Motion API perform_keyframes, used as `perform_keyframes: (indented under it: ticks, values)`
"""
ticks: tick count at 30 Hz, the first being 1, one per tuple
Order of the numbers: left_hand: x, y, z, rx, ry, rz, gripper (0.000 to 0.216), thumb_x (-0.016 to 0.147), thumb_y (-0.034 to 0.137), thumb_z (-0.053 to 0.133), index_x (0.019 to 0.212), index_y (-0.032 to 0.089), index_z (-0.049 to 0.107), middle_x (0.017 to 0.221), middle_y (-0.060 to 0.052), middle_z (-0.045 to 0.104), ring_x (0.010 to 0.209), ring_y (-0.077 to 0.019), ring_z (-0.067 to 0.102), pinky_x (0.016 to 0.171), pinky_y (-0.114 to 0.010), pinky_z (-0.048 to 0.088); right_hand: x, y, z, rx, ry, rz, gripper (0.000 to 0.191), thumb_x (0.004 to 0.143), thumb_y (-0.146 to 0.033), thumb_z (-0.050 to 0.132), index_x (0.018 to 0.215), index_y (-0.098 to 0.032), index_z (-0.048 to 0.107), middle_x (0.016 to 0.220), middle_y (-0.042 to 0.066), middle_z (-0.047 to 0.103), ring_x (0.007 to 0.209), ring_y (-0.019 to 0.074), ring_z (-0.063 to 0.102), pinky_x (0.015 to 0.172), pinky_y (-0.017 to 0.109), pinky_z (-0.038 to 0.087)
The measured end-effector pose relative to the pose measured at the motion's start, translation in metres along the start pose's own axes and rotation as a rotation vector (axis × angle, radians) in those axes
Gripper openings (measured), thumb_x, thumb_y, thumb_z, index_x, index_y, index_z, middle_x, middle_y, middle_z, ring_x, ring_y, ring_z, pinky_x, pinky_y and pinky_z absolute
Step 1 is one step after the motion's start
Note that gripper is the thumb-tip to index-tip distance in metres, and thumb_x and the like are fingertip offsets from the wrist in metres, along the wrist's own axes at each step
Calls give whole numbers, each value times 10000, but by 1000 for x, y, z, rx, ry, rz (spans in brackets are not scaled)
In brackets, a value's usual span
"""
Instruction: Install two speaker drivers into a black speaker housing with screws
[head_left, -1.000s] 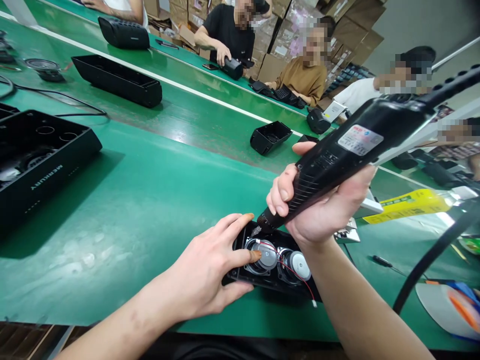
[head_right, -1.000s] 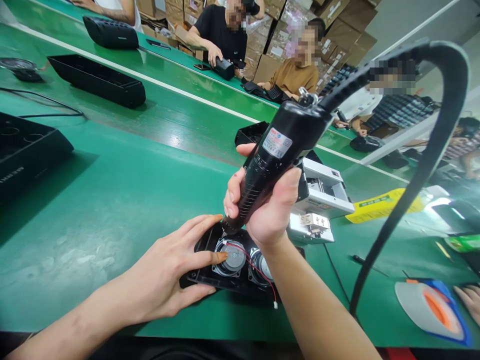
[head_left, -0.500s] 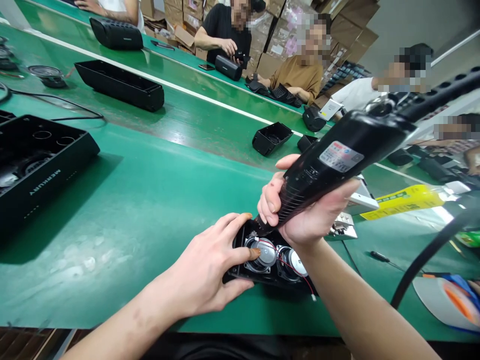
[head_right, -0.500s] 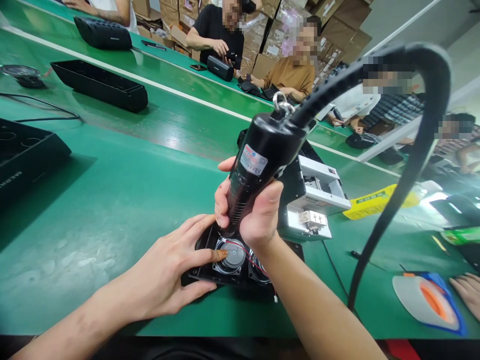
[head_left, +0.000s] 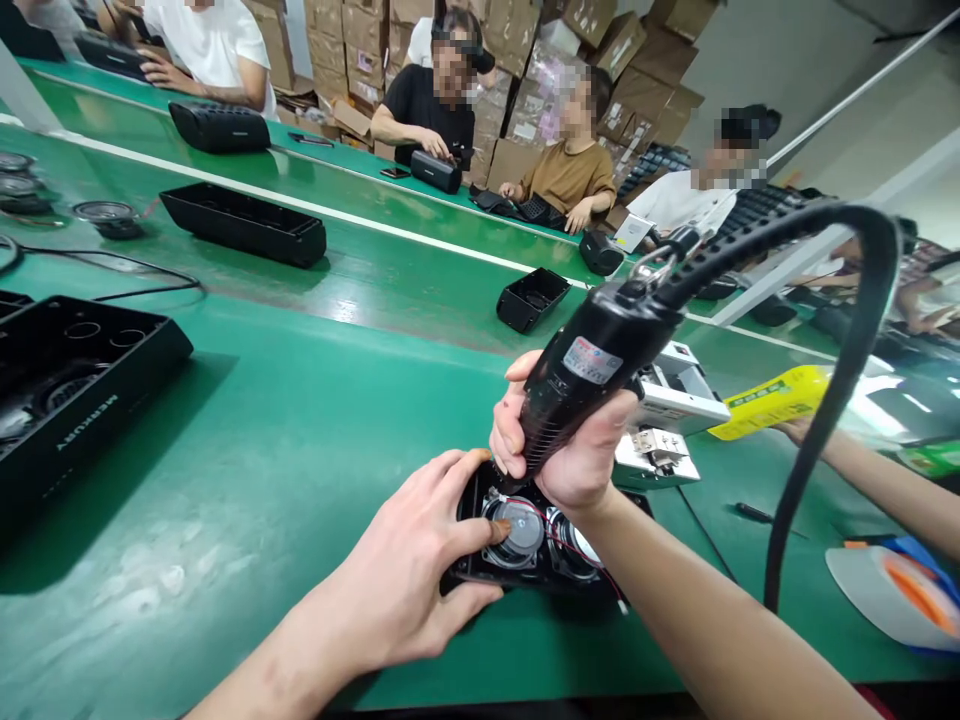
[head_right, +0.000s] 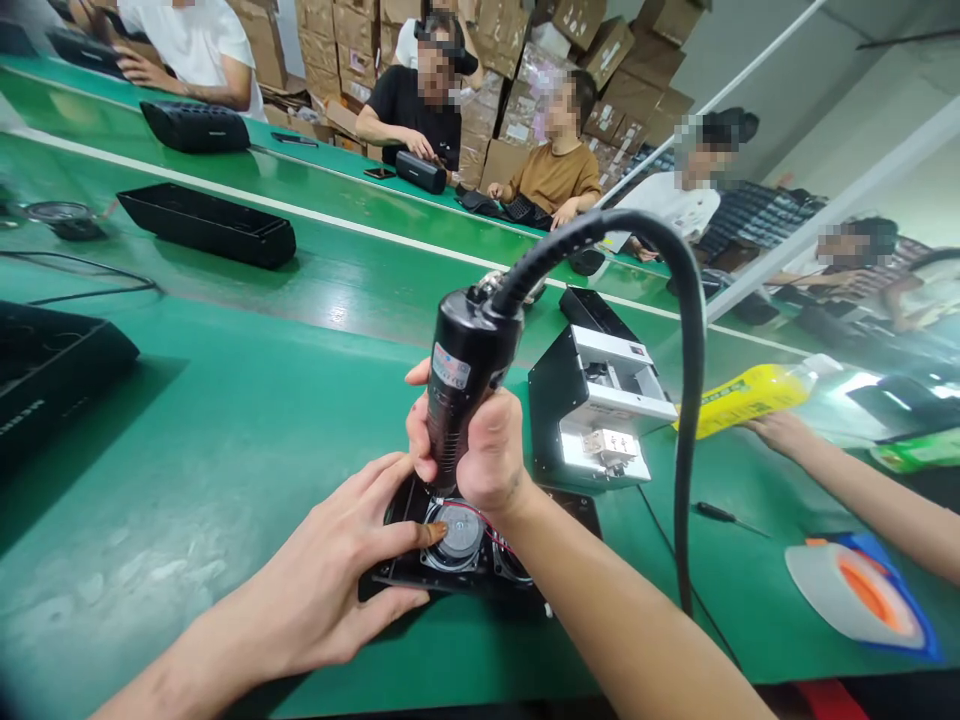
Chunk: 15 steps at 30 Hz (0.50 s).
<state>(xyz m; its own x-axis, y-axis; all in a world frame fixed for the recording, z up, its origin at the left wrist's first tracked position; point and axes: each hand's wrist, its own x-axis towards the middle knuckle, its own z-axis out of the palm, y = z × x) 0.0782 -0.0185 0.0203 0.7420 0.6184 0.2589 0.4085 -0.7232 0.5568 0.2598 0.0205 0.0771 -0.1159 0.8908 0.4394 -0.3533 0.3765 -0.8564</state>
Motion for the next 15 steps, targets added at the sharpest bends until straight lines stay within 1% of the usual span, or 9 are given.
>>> perform_keyframes:
  ticks: [3, 5, 8, 9, 10, 11, 12, 13, 15]
  values:
    - [1, 0, -3, 6, 25, 10, 404, 911, 352, 774, 1311, 308, 732, 1633, -198, 428, 1555, -474, 395, 1182, -732, 470, -2, 4, -2, 10, -13, 6, 631, 940, -843, 559, 1104, -243, 662, 606, -46, 573, 369, 105, 418, 378, 222, 379]
    - [0, -2, 0, 16, 24, 10, 428, 905, 338, 773, 1330, 330, 719, 1656, -179, 407, 1556, -459, 397, 1190, -728, 464, -4, 7, -3, 17, -23, 2, 635, 947, -829, 559, 1141, -234, 668, 623, -38, 578, 378, 109, 430, 388, 229, 382]
    - [-5, -14, 16, 31, 66, 59, 524, 841, 317, 816, 1348, 361, 691, 1708, -121, 331, 1561, -435, 373, 1199, -690, 472, -5, 6, -4, 31, -27, -11, 640, 963, -807, 550, 1226, -238, 680, 653, -17, 595, 391, 124, 457, 400, 250, 401]
    - [-6, -20, 25, 40, 113, 111, 548, 792, 324, 853, 1317, 365, 701, 1706, -105, 329, 1541, -435, 394, 1177, -667, 503, -4, 2, -4, 39, -21, -17, 633, 962, -803, 557, 1243, -252, 690, 660, -10, 602, 389, 131, 463, 397, 260, 406]
    - [-7, -28, 34, 64, 142, 164, 536, 772, 361, 883, 1281, 363, 715, 1701, -110, 330, 1520, -437, 423, 1150, -647, 533, -3, -3, -4, 49, -10, -26, 618, 956, -802, 570, 1245, -274, 709, 660, -6, 607, 383, 137, 463, 390, 272, 408]
    - [-8, -37, 42, 114, 161, 143, 499, 794, 377, 889, 1264, 380, 720, 1706, -96, 343, 1512, -416, 451, 1140, -607, 555, -1, -12, -4, 60, 5, -39, 595, 947, -803, 586, 1232, -302, 732, 658, -6, 611, 374, 143, 460, 381, 282, 409]
    - [-8, -45, 49, 180, 179, 104, 448, 846, 304, 844, 1256, 431, 716, 1701, -51, 392, 1496, -376, 497, 1124, -552, 581, 1, -22, -5, 71, 29, -61, 572, 940, -808, 594, 1211, -331, 755, 654, -7, 612, 367, 146, 457, 374, 287, 405]
    - [-7, -53, 53, 229, 200, 71, 503, 880, 260, 802, 1324, 466, 681, 1666, -35, 472, 1448, -340, 572, 1084, -485, 622, 2, -35, -8, 79, 59, -99, 556, 941, -811, 587, 1185, -348, 776, 644, -9, 607, 358, 145, 450, 365, 286, 395]
    - [-4, -66, 56, 286, 227, 22, 737, 917, 193, 720, 1566, 457, 490, 1549, -60, 622, 1290, -290, 714, 947, -373, 691, 3, -65, -16, 64, 151, -215, 558, 968, -790, 543, 1150, -331, 802, 623, -5, 590, 349, 142, 442, 353, 279, 380]
